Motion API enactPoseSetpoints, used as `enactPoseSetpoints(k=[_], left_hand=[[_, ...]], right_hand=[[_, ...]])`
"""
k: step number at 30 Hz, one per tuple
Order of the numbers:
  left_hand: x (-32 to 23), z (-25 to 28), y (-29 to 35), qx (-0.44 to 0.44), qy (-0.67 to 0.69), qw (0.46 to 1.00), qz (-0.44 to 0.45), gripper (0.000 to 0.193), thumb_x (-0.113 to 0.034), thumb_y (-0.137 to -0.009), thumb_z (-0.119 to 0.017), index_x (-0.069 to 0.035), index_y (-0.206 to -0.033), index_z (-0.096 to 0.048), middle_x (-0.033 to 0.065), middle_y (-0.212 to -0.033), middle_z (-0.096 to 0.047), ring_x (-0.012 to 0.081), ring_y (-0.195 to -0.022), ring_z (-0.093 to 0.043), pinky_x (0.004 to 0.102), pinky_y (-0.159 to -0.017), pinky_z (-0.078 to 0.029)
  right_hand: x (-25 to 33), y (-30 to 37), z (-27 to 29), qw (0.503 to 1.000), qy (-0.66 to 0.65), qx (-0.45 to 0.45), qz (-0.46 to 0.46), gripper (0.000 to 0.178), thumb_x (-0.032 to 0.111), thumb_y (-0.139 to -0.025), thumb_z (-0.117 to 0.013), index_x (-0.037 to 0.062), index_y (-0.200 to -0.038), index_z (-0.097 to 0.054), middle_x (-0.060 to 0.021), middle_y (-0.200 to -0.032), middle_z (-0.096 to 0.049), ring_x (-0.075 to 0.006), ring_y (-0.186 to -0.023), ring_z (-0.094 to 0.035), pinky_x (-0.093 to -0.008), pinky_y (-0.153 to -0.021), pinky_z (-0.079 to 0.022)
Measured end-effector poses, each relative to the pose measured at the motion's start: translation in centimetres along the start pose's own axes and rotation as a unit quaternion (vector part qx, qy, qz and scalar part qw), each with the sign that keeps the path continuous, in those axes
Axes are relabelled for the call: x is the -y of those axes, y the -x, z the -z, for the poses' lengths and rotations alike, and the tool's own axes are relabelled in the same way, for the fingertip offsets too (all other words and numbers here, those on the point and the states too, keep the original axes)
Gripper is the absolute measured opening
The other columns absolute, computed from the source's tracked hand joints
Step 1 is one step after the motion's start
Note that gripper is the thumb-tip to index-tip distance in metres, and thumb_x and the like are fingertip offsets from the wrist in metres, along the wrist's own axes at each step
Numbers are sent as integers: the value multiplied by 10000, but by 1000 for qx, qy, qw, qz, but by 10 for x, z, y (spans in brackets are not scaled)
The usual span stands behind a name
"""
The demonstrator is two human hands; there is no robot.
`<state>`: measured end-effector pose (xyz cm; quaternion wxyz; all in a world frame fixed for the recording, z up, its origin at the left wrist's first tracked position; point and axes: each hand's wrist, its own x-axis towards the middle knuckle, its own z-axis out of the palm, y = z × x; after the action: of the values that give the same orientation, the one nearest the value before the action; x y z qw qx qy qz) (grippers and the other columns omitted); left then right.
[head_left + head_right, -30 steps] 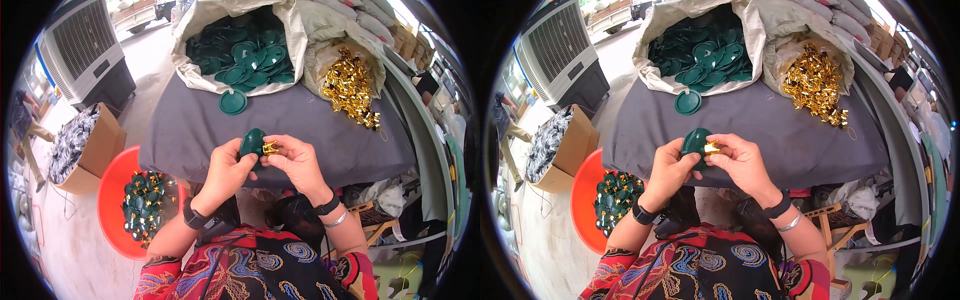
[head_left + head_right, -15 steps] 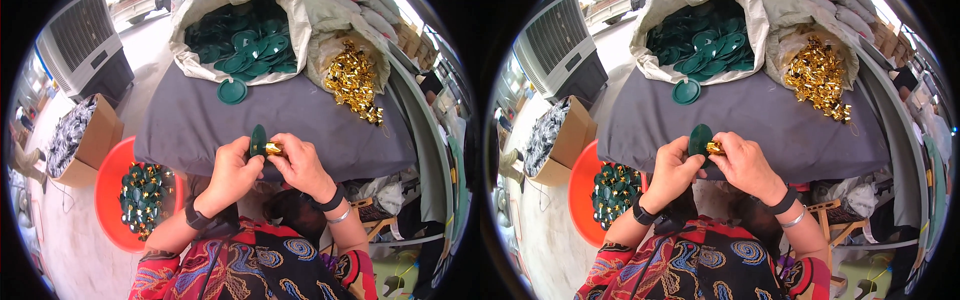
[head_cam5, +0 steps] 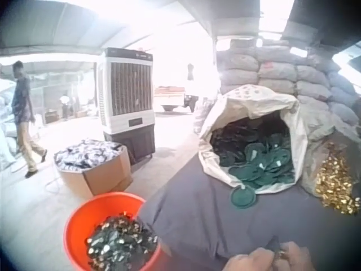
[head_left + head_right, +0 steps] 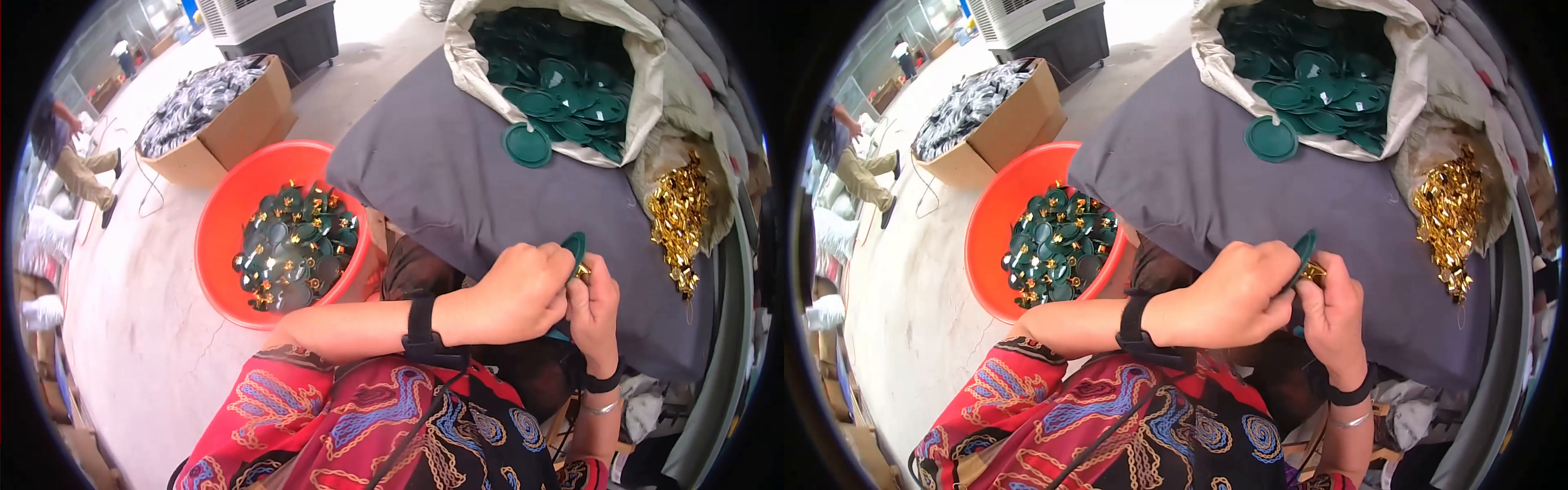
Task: Assembling small green plastic disks with gold-colored metal studs.
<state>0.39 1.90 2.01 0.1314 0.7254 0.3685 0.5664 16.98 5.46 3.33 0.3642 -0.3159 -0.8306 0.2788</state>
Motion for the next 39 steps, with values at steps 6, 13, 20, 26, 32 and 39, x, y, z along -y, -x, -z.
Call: enactPoseSetpoints(k=[6, 13, 20, 26, 32, 39], left_hand=[[-4, 3, 0, 49, -132, 988, -67, 233, -3, -666, -595, 25, -879, -505, 125, -696, -476, 309, -557, -533, 400, -448, -420], [2, 1, -5, 72, -107, 989, -68, 282, -14, -672, -611, 20, -938, -524, 141, -727, -505, 312, -594, -561, 404, -476, -447], [1, -48, -17, 81, 223, 961, 143, 401, -49, -890, -528, 6, -1285, -490, 77, -1038, -590, 82, -661, -558, 194, -550, -431], [27, -75, -25, 210, 170, 951, 153, 271, -61, -884, -547, 18, -1142, -562, 66, -978, -610, 59, -582, -540, 167, -423, -351], [35, -69, -39, 259, 190, 928, 187, 234, -76, -868, -567, 35, -1073, -588, 71, -892, -616, 66, -520, -529, 162, -381, -349], [-9, -65, -43, 245, 136, 923, 264, 230, -47, -854, -546, 8, -1070, -602, 54, -822, -618, 87, -575, -566, 198, -459, -425]], right_hand=[[5, -1, -9, 910, -336, -1, -244, 183, 175, -953, -465, 8, -945, -539, 38, -598, -455, -23, -454, -381, -190, -393, -295], [2, -4, -3, 844, -460, 6, -276, 268, 294, -957, -506, 49, -857, -547, 34, -628, -439, -25, -470, -353, -183, -374, -254], [-2, 24, 54, 892, -383, -163, -175, 174, 178, -895, -586, 34, -806, -547, -6, -633, -537, -75, -481, -486, -213, -419, -374], [33, 148, 121, 812, -404, -420, 5, 101, 137, -889, -587, 74, -966, -569, -31, -738, -614, -111, -527, -590, -221, -432, -463], [179, 237, 183, 924, -219, -217, 227, 396, 142, -841, -668, 81, -1181, -474, -143, -941, -608, -216, -658, -630, -328, -568, -526], [139, 228, 166, 934, -180, -301, 72, 531, 92, -704, -713, -62, -1177, -528, -132, -850, -626, -186, -700, -623, -276, -665, -516]])
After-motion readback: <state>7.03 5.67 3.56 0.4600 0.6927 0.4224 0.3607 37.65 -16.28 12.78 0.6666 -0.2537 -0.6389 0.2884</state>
